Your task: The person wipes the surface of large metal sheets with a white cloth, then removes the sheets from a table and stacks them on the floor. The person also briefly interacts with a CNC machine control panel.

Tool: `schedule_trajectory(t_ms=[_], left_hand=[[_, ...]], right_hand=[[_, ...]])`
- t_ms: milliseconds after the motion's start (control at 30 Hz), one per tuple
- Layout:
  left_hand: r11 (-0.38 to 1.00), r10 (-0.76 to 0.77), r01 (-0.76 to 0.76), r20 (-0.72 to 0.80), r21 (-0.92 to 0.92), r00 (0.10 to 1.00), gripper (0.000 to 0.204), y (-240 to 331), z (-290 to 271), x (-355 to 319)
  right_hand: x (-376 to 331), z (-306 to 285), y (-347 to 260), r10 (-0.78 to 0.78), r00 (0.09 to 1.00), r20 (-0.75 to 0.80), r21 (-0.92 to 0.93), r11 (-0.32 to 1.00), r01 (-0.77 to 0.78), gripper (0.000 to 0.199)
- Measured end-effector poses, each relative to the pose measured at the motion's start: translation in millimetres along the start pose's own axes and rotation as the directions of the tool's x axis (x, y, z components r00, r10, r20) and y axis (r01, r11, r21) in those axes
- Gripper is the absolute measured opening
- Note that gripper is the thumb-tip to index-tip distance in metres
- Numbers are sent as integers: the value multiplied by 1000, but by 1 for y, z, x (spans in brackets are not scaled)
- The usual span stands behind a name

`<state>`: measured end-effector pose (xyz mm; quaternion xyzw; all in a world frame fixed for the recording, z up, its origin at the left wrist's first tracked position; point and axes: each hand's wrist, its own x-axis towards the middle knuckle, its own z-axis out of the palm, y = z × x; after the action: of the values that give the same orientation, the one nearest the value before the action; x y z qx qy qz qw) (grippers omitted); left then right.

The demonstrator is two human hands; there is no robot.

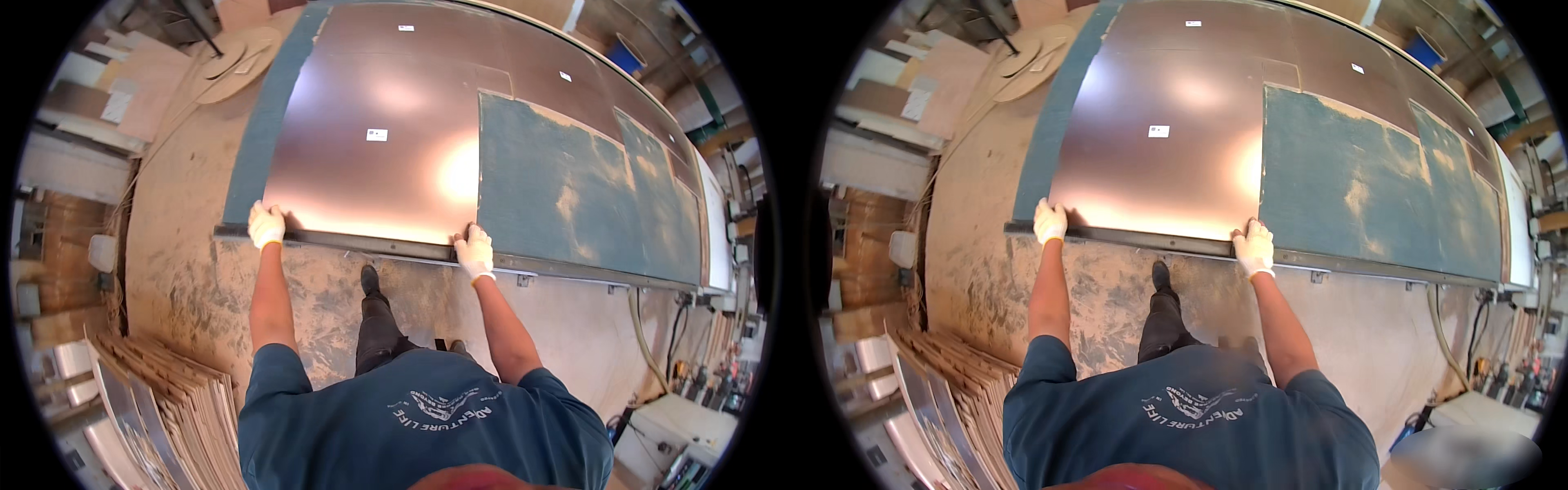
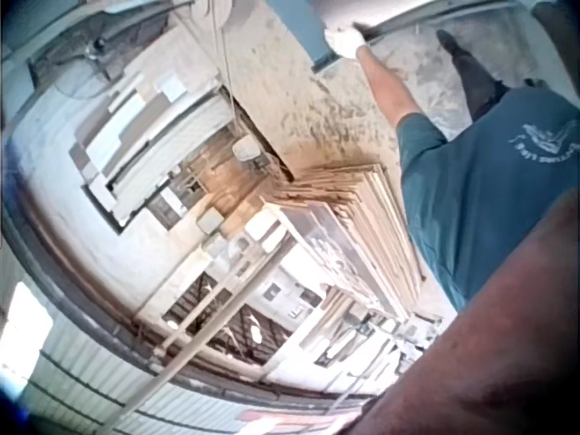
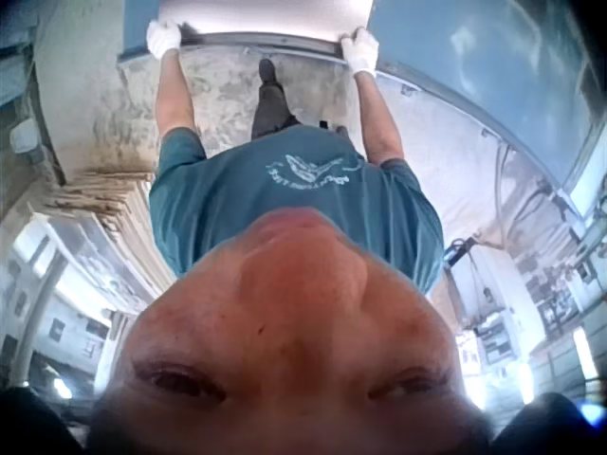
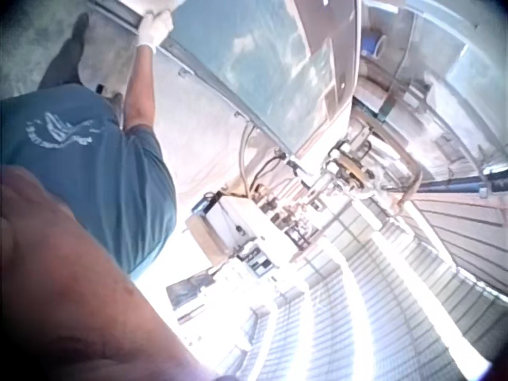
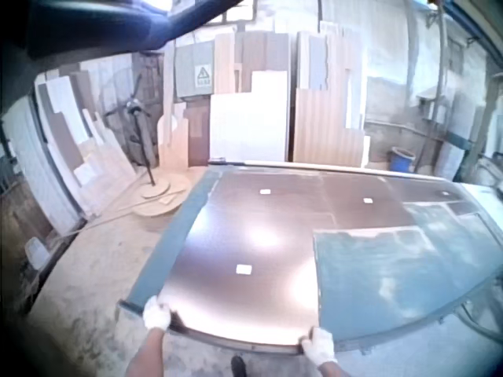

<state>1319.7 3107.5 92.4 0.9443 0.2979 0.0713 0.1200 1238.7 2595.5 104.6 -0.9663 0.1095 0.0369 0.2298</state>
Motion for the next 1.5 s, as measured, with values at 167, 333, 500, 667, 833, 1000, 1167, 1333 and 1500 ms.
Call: schedule_trajectory(t_ms=[167,333,500,667,833,1000,1167,1333,1500], left_hand=[[987,-98,61,266,146,959,64,34,-2,38],[987,-132,142,141,-69,981,59,25,-17,54],[969,-73,102,137,-224,988,46,10,-14,66],[942,-111,157,168,-297,980,49,-15,-38,38],[907,-243,303,222,-294,944,52,-58,-39,-50],[519,-321,727,686,-449,653,68,-141,-53,-176],[387,-78,695,729,-606,680,86,-64,-94,-325],[432,-405,679,546,-593,734,92,-107,-44,-435],[436,-456,699,530,-567,715,92,-93,-75,-589]], right_hand=[[33,21,-33,313,950,-1,-42,949,-313,51],[50,4,-68,466,882,75,54,881,-470,55],[51,-22,-83,440,892,102,50,894,-446,59],[-1,-54,-77,452,884,115,123,877,-464,64],[-64,-68,-22,539,826,165,211,799,-563,65],[-122,-88,87,559,667,493,237,651,-721,70],[-90,-72,179,265,833,485,499,698,-513,65],[-91,-102,189,300,854,426,372,802,-467,60],[-168,-121,260,266,849,457,361,817,-450,59]])
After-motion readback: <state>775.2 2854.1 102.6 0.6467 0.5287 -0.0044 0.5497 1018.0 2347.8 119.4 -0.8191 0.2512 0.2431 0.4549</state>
